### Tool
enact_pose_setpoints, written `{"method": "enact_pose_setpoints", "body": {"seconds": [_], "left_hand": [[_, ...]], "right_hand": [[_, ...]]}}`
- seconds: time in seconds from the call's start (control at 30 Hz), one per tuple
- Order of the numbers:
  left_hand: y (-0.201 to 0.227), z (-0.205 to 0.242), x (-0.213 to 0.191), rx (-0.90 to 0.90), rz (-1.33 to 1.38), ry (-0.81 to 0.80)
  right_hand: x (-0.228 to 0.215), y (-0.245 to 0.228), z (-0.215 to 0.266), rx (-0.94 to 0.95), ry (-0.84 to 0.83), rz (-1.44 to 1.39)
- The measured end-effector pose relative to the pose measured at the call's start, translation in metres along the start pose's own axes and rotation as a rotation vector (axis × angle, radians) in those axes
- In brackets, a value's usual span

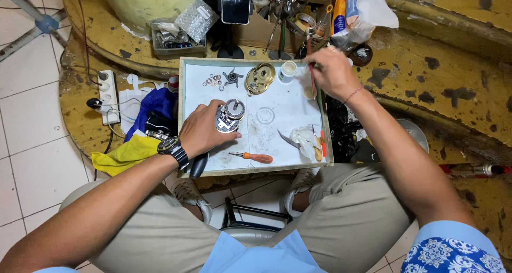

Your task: The person sits on the floor and applies lubricant to the internal gears of a disassembled fishing reel using a small brush. They rotate the reel body to access different areas and repeatedly dip the brush into a small container of lubricant.

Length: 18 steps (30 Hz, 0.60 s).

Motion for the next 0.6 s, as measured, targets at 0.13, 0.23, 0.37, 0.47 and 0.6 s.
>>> {"method": "enact_pose_setpoints", "body": {"seconds": [0.13, 0.23, 0.37, 0.47, 0.6], "left_hand": [[-0.004, -0.001, 0.004, -0.012, 0.035, 0.014], [-0.007, 0.000, 0.008, -0.058, 0.051, 0.025], [-0.006, 0.001, 0.008, -0.076, 0.147, 0.064], [0.003, 0.001, 0.002, -0.091, 0.224, 0.104], [0.013, -0.010, -0.005, -0.102, 0.418, 0.227]], "right_hand": [[-0.022, 0.003, 0.001, 0.065, 0.200, -0.215], [-0.032, -0.013, -0.001, 0.069, 0.351, -0.278], [-0.021, -0.030, -0.005, 0.162, 0.290, -0.301], [-0.016, -0.035, -0.008, 0.151, 0.251, -0.270], [-0.007, -0.034, -0.011, 0.237, 0.183, -0.278]]}}
Point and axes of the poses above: each hand's wrist, its own z-axis away from the middle knuckle, its own x-axis out of the palm, y = z × x, the point moved 2 cm from there along -z, towards the middle knuckle, and after that the axes turned 8 degrees about z, right-handed, at the moved point
